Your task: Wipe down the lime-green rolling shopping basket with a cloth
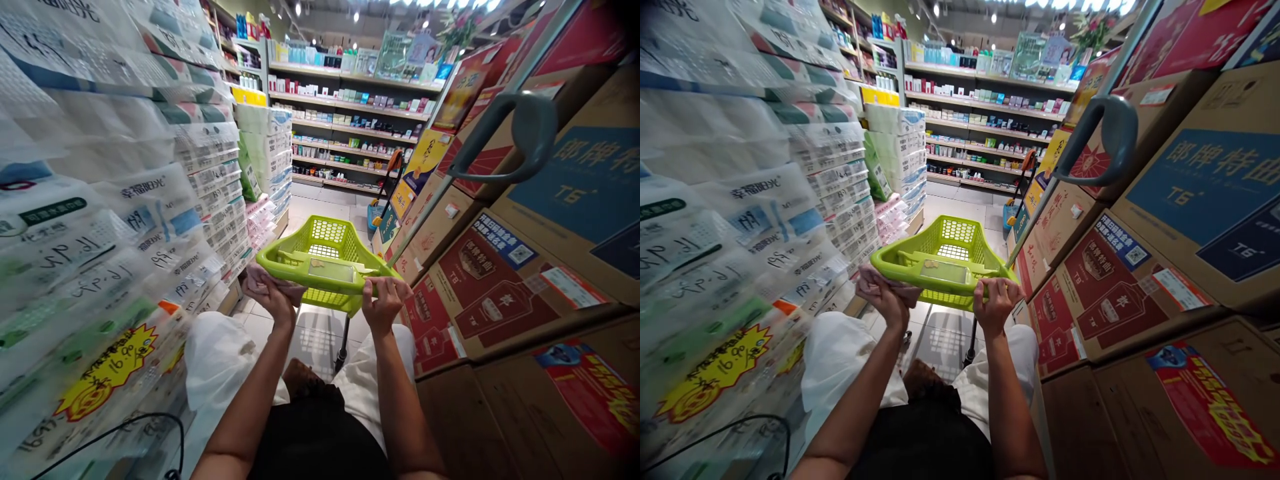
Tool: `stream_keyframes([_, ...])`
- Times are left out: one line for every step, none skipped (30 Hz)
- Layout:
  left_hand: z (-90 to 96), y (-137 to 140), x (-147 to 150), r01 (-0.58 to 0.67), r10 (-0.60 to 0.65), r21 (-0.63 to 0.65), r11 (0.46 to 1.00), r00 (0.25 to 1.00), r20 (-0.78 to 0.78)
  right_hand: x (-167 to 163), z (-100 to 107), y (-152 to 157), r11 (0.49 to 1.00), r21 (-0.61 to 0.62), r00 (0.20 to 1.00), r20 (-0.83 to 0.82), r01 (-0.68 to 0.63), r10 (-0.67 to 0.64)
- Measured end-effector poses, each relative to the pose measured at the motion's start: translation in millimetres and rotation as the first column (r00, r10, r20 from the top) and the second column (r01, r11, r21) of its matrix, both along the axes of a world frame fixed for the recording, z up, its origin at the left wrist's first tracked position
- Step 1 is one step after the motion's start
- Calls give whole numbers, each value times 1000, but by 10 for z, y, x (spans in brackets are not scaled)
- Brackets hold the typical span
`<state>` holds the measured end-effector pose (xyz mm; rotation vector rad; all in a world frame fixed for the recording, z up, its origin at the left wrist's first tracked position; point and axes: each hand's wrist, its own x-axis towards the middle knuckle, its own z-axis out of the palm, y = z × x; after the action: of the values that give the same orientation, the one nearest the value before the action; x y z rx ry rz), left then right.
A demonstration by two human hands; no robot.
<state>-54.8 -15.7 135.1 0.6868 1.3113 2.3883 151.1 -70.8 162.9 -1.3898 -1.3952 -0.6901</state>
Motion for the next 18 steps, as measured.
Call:
stream_keyframes([-35,-45,51,26,-26,-30,999,1000,-10,0,-3,1,1000,-4,1000,-12,-3,3])
stream_keyframes([-69,-80,98,46,-47,-50,998,999,-20,3,-4,1,1000,-8,1000,-21,-7,7])
stream_keyframes([-92,-93,122,61,-62,-52,997,998,-21,10,-5,0,1000,-14,1000,-25,-14,14])
stream_keyframes([-99,-74,111,70,-70,-34,997,998,-7,18,-4,-2,1000,-21,999,-26,-21,20])
stream_keyframes([-90,-21,61,70,-70,-7,998,997,23,27,-3,-5,999,-32,999,-26,-26,25])
stream_keyframes([-65,61,-26,72,-74,22,997,995,64,36,-2,-9,999,-44,999,-24,-30,29])
stream_keyframes([-31,159,-137,82,-86,43,996,992,96,42,-1,-12,998,-49,999,-22,-31,30])
stream_keyframes([9,258,-259,130,-133,33,991,985,111,46,-1,-16,998,-51,999,-19,-29,28])
stream_keyframes([49,340,-375,199,-199,14,980,972,124,47,-2,-19,999,-48,1000,-21,-24,23])
stream_keyframes([87,394,-473,257,-253,-12,966,958,132,47,-4,-22,999,-39,1000,-24,-18,17])
stream_keyframes([121,411,-544,291,-284,-34,956,950,131,46,-5,-24,999,-30,1000,-28,-15,14])
stream_keyframes([152,391,-585,282,-276,-49,958,955,108,45,-7,-26,1000,-22,999,-33,-14,13])
stream_keyframes([181,339,-598,227,-224,-57,972,973,55,47,-7,-29,1000,-16,999,-38,-16,15])
stream_keyframes([209,262,-589,142,-144,-57,988,989,-33,51,-7,-31,1000,-10,999,-42,-21,20])
stream_keyframes([238,171,-563,47,-54,-47,998,988,-147,58,-6,-35,1000,-4,999,-46,-25,25])
stream_keyframes([266,76,-526,-35,26,-31,999,963,-268,66,-4,-39,1000,1,998,-48,-29,29])
stream_keyframes([292,-18,-477,-94,83,-11,996,923,-376,76,-3,-44,1000,5,998,-51,-30,30])
stream_keyframes([309,-106,-418,-125,113,5,992,880,-460,85,-3,-50,1000,7,998,-55,-30,31])
